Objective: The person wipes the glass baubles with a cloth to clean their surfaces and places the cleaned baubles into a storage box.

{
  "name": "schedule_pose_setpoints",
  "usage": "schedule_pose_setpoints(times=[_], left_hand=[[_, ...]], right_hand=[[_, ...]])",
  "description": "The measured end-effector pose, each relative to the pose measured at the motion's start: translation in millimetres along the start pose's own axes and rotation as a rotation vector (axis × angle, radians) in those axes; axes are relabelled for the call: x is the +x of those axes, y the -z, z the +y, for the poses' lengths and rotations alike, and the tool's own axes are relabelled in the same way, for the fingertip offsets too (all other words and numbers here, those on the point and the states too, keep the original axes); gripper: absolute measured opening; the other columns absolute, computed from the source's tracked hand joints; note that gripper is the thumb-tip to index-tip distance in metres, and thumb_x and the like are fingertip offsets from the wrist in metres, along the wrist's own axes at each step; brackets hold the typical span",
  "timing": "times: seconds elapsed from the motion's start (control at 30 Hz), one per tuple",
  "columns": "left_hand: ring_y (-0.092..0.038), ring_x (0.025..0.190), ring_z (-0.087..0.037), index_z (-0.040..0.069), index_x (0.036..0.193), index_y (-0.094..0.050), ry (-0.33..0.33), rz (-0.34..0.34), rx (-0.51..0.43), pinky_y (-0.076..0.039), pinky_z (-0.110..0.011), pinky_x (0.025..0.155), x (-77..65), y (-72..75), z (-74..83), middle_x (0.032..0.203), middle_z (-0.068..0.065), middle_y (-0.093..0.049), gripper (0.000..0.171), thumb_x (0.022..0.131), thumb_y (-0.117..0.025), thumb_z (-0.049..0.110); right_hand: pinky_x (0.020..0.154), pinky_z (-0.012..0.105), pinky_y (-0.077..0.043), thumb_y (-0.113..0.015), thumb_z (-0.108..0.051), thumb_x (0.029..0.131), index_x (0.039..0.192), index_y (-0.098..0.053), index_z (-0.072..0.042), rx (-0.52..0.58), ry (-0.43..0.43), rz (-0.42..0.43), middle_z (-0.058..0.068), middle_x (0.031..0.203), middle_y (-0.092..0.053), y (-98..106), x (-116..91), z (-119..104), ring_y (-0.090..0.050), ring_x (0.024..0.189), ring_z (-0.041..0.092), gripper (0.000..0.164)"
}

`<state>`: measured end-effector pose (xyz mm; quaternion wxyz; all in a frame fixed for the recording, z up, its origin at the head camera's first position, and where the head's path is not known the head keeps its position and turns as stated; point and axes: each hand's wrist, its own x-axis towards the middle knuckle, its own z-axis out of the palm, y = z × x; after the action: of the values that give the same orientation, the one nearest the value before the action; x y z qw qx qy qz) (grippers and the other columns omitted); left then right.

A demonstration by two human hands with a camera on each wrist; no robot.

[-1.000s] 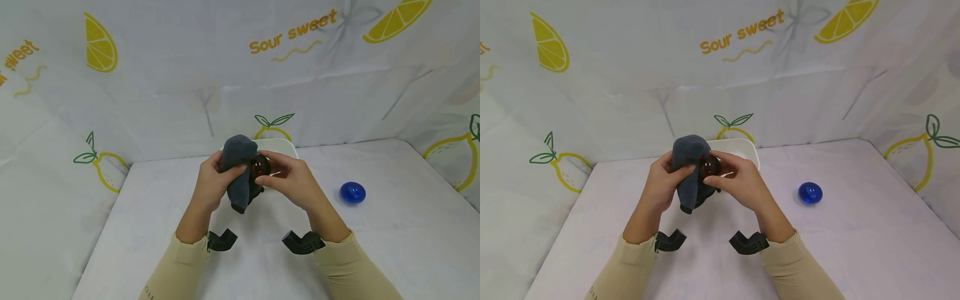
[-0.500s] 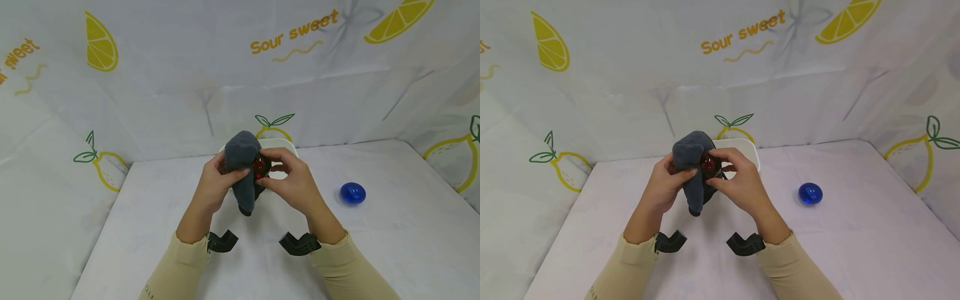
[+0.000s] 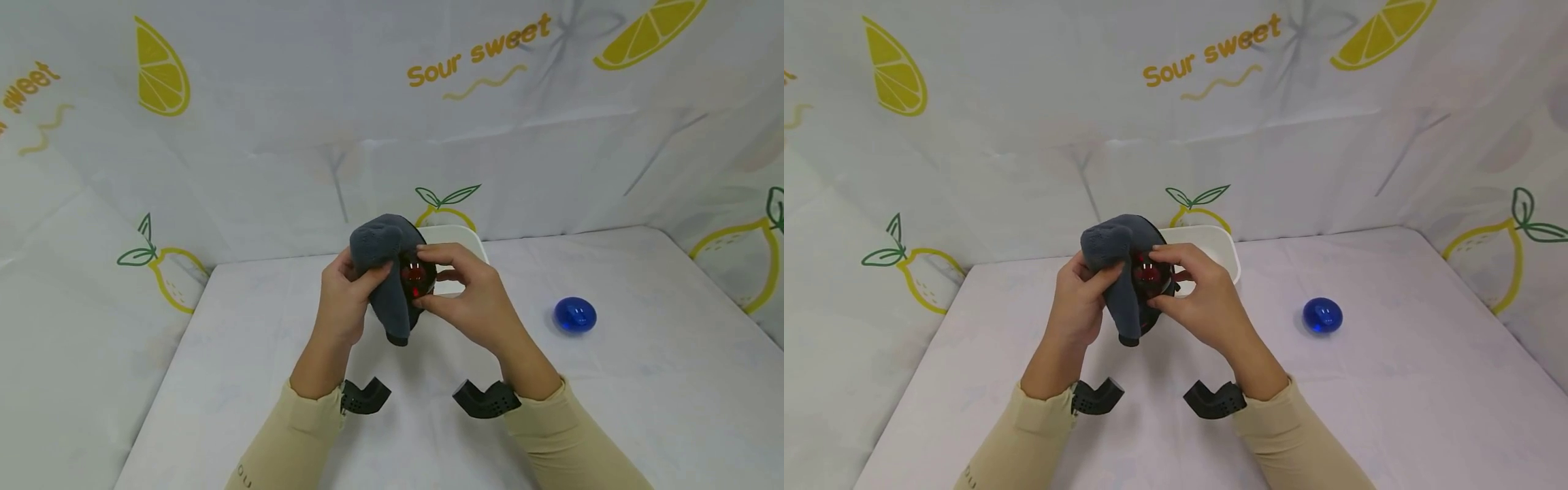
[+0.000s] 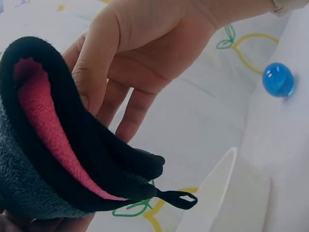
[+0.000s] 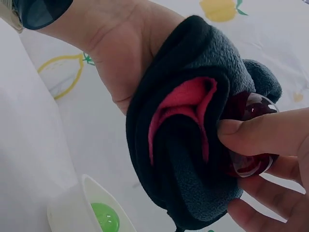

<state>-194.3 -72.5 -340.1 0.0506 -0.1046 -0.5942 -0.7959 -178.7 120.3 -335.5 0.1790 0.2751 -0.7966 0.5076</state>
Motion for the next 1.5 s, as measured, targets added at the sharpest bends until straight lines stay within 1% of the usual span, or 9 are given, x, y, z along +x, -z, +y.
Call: schedule_pose_setpoints(times=[0.13,0.37,0.53,0.63,0.87,1.03,1.23,1.37,1.5], left_hand=[[-0.066,0.097,-0.017,-0.003,0.12,-0.061,-0.02,0.012,0.01,-0.056,-0.033,0.085,0.6,0.5,-1.1,0.104,-0.003,-0.068,0.035,0.087,-0.07,-0.001],[-0.067,0.096,-0.02,-0.002,0.121,-0.061,-0.016,0.001,0.034,-0.057,-0.037,0.083,0.2,2.1,-0.7,0.103,-0.004,-0.069,0.036,0.086,-0.071,-0.001],[-0.067,0.095,-0.019,-0.001,0.12,-0.062,-0.022,-0.014,0.071,-0.057,-0.036,0.084,0.4,2.0,-0.1,0.102,-0.003,-0.07,0.037,0.084,-0.072,-0.001],[-0.067,0.096,-0.02,-0.001,0.121,-0.062,-0.027,-0.047,0.085,-0.057,-0.037,0.084,0.2,2.0,-0.6,0.103,-0.004,-0.07,0.039,0.083,-0.072,-0.001],[-0.064,0.102,-0.024,0.003,0.125,-0.061,-0.017,-0.149,0.137,-0.055,-0.041,0.089,-2.0,1.2,-0.9,0.114,-0.012,-0.065,0.045,0.081,-0.073,0.002],[-0.063,0.102,-0.024,0.003,0.124,-0.061,0.0,-0.172,0.146,-0.055,-0.041,0.088,-2.3,1.2,-0.9,0.112,-0.012,-0.064,0.047,0.08,-0.073,0.001],[-0.064,0.101,-0.022,-0.001,0.124,-0.061,-0.011,-0.126,0.109,-0.056,-0.039,0.088,-1.0,1.4,-0.3,0.106,-0.006,-0.068,0.044,0.081,-0.072,-0.004],[-0.067,0.097,-0.019,-0.002,0.12,-0.062,-0.015,-0.065,0.077,-0.057,-0.036,0.085,-0.8,3.4,2.6,0.1,0.0,-0.07,0.04,0.082,-0.072,-0.006],[-0.068,0.095,-0.018,-0.002,0.118,-0.062,-0.014,-0.047,0.076,-0.057,-0.037,0.084,-0.7,4.3,5.3,0.097,0.002,-0.071,0.038,0.082,-0.073,-0.005]], right_hand=[[0.087,0.032,-0.056,-0.087,0.001,0.069,0.125,-0.063,-0.01,0.008,-0.058,0.001,0.002,0.124,-0.066,-1.7,0.4,0.2,-0.063,0.11,0.015,0.062],[0.084,0.031,-0.056,-0.09,-0.011,0.069,0.122,-0.065,-0.016,0.049,-0.242,-0.021,0.0,0.111,-0.07,2.5,1.1,0.3,-0.067,0.095,0.014,0.059],[0.076,0.032,-0.057,-0.086,-0.024,0.075,0.122,-0.067,-0.012,0.069,-0.4,-0.047,0.007,0.101,-0.072,3.9,1.4,1.9,-0.069,0.087,0.018,0.052],[0.076,0.033,-0.057,-0.081,-0.03,0.082,0.122,-0.066,-0.007,0.078,-0.449,-0.063,0.01,0.096,-0.073,4.0,1.7,2.0,-0.07,0.085,0.018,0.048],[0.071,0.037,-0.059,-0.064,-0.034,0.096,0.113,-0.069,-0.003,0.139,-0.41,-0.086,0.012,0.094,-0.074,5.6,2.5,5.1,-0.072,0.071,0.02,0.035],[0.067,0.038,-0.057,-0.058,-0.033,0.1,0.112,-0.069,-0.002,0.179,-0.406,-0.118,0.012,0.089,-0.072,7.8,3.3,6.9,-0.069,0.068,0.022,0.035],[0.071,0.038,-0.058,-0.062,-0.03,0.098,0.116,-0.068,-0.002,0.198,-0.407,-0.135,0.012,0.091,-0.07,10.5,2.1,7.1,-0.067,0.069,0.022,0.034],[0.075,0.034,-0.058,-0.064,-0.029,0.097,0.123,-0.064,0.001,0.239,-0.393,-0.171,0.015,0.1,-0.071,9.5,1.4,7.5,-0.068,0.074,0.021,0.039],[0.076,0.033,-0.059,-0.065,-0.027,0.096,0.128,-0.061,0.002,0.252,-0.383,-0.174,0.02,0.107,-0.07,7.5,0.9,8.4,-0.069,0.079,0.02,0.043]])
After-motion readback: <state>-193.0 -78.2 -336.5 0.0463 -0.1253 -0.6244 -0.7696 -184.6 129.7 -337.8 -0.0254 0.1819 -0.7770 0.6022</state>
